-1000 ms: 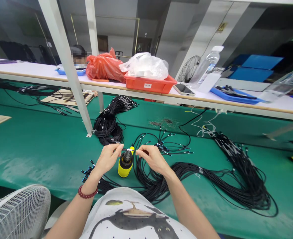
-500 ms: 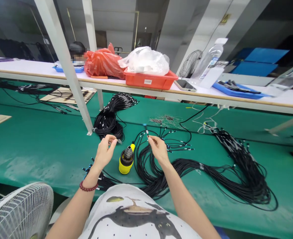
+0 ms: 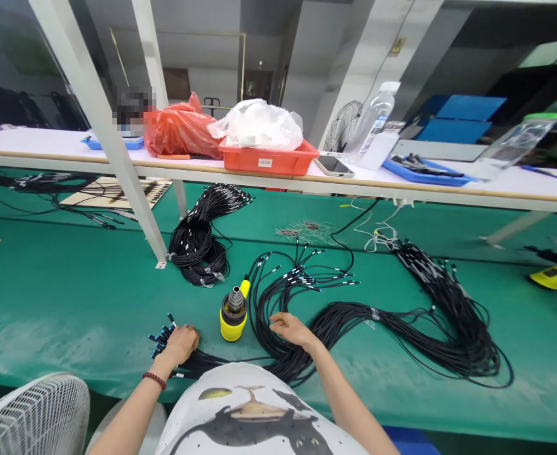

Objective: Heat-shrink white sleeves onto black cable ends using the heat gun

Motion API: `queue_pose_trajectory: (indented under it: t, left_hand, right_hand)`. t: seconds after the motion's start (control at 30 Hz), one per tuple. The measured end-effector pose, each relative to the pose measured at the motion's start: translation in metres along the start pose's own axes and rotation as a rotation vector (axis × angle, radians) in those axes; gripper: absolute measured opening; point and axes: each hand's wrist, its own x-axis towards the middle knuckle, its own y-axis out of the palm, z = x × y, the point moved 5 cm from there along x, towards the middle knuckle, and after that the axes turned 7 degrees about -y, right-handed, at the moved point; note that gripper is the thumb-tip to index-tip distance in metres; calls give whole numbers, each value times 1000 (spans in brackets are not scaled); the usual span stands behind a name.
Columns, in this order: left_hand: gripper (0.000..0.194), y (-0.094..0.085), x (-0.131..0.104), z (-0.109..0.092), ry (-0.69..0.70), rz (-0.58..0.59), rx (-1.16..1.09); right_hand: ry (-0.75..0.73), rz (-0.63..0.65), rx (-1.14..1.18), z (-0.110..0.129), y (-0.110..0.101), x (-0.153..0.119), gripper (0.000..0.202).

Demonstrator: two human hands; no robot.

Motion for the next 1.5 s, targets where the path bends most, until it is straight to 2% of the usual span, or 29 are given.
queue_pose_trajectory:
  t: [0.3, 0.43, 0.57, 0.7, 0.8, 0.9, 1.0, 1.1, 1.17, 1.23, 1.4, 1.5]
  left_hand:
    - [17, -6, -7, 0, 82, 45, 35]
    - [24, -16, -17, 2, 64, 13, 51]
    - [29, -42, -37, 10, 35, -2, 60]
    - [26, -79, -66, 11, 70, -9, 58]
    - [24, -113, -92, -7, 132, -74, 71]
    - [29, -147, -117, -43, 240, -184, 67]
    - [31, -173, -136, -84, 382, -348, 63]
    - [29, -185, -143, -110, 477, -481, 21]
    - [28, -188, -142, -118, 487, -504, -27]
    - [27, -191, -141, -120, 463, -491, -90]
    - [27, -201, -148, -110, 332, -502, -213]
    - [29, -203, -149, -105, 311, -504, -223]
  right_hand:
    - [-72, 70, -3, 13, 2, 3, 29]
    - [-99, 87, 1, 20, -7, -5, 32]
    - [-129, 80, 8, 41, -29, -21, 33]
    - [-189, 61, -26, 89, -58, -43, 31]
    - [-278, 67, -51, 138, -71, -60, 28]
    - [-381, 99, -39, 186, -70, -77, 25]
    - [-472, 153, -56, 222, -56, -90, 25]
    - [-547, 253, -144, 242, -35, -95, 25]
    - [-546, 290, -168, 244, -25, -91, 15]
    - [-528, 267, -141, 242, -22, -85, 10]
    - [-526, 23, -47, 245, -39, -79, 21]
    - [-517, -20, -47, 250, -47, -79, 21]
